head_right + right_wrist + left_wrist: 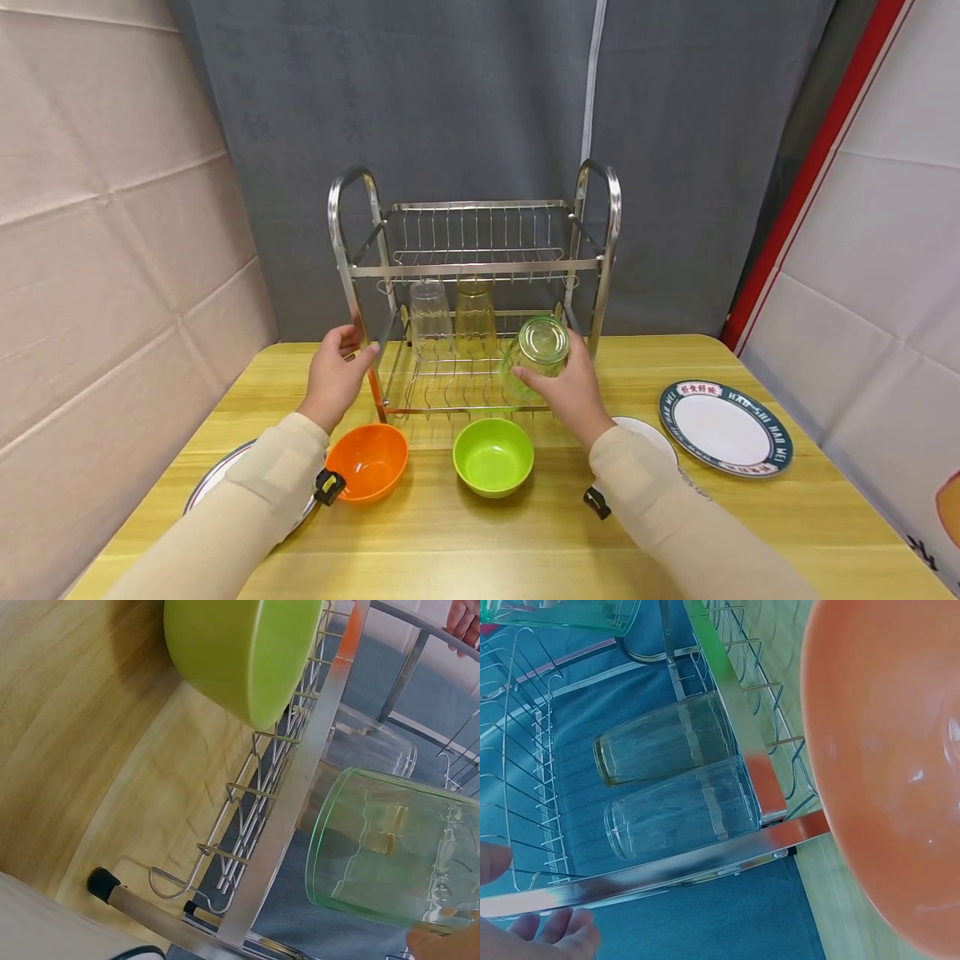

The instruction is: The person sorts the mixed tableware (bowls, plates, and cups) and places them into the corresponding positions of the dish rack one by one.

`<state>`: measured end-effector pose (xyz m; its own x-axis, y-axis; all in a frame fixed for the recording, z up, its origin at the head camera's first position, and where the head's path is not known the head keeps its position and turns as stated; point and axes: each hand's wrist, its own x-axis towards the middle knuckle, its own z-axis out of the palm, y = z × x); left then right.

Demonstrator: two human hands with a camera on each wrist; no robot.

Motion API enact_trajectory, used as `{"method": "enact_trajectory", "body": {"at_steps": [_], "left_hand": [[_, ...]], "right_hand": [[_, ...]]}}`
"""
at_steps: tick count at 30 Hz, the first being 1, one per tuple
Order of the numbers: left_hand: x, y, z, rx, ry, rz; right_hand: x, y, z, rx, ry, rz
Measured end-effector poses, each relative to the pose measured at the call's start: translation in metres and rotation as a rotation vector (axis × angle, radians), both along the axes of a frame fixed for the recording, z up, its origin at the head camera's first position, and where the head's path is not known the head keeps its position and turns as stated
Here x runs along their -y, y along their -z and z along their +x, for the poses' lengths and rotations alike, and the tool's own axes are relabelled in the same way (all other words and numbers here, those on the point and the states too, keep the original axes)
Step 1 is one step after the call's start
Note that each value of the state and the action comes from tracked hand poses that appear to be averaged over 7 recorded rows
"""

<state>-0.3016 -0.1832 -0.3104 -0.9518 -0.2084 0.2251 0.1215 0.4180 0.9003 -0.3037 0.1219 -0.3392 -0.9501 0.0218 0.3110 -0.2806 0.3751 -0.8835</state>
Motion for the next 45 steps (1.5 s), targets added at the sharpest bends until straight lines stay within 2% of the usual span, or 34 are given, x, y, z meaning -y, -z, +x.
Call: {"method": "enact_trajectory", "body": {"at_steps": [11, 30, 45], "left_hand": [[-0.001, 0.002, -0.006, 0.004, 0.011, 0.004], [-0.004, 0.002, -0.015, 0.013, 0.023, 0.03], [-0.003, 0.007, -0.02, 0.01, 0.026, -0.002]], "right_hand": [[0.001, 0.007, -0.006, -0.007, 0.007, -0.019], [0.001, 0.013, -0.016, 0.036, 0.022, -0.016], [0.003, 0.018, -0.022, 0.038, 0.04, 0.016]]}}
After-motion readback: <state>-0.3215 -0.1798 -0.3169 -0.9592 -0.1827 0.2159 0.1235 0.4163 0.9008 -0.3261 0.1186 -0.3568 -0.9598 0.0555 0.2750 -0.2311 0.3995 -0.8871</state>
